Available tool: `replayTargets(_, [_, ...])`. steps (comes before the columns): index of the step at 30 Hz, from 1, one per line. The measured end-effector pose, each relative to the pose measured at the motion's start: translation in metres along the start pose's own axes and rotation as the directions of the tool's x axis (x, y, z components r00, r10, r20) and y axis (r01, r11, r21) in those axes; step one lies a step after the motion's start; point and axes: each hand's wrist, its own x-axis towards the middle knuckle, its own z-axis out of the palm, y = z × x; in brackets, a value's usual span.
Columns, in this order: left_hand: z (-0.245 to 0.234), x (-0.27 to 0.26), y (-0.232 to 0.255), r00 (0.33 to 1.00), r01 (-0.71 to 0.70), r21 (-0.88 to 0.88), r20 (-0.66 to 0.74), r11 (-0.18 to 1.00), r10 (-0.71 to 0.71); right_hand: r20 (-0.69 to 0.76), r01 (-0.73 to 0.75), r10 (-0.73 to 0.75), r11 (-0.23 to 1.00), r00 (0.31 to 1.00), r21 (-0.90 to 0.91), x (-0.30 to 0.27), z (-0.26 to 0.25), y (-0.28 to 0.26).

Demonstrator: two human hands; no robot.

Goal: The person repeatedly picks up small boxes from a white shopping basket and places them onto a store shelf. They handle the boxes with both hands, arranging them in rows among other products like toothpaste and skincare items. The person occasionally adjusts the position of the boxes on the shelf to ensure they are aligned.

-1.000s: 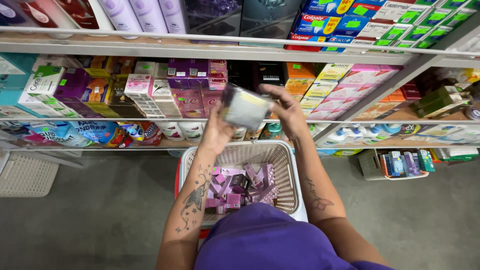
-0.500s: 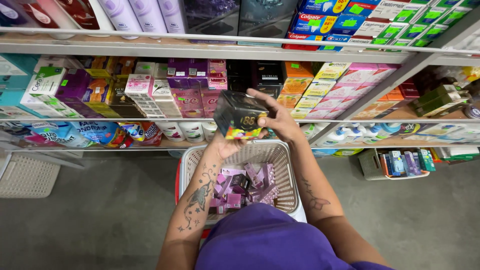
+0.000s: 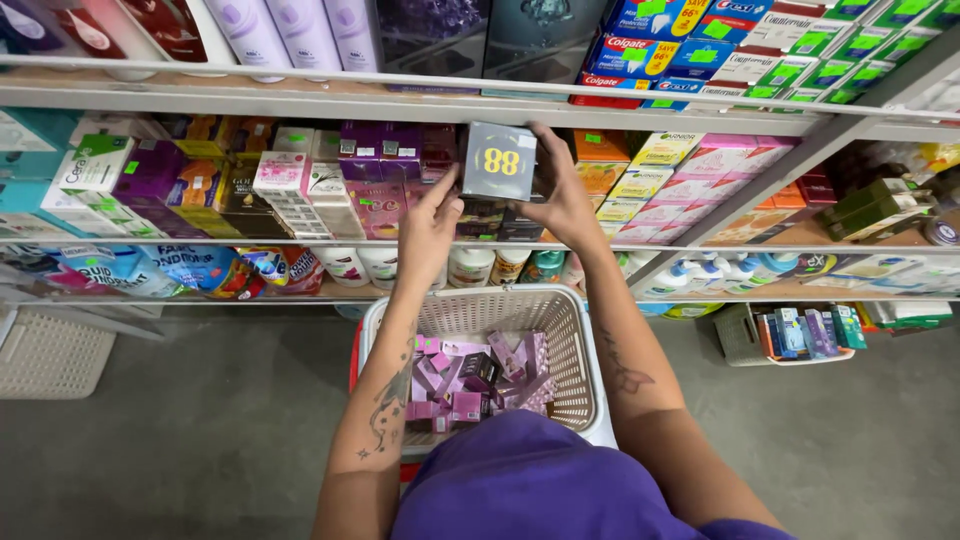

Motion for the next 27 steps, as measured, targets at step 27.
replayTargets(27, [0.012, 0.034, -0.015, 0.996, 0.079, 0.099, -0.042, 0.992, -0.075, -0.049, -0.058, 0.036, 0.828, 0.998, -0.558, 0.018, -0.005, 0.052])
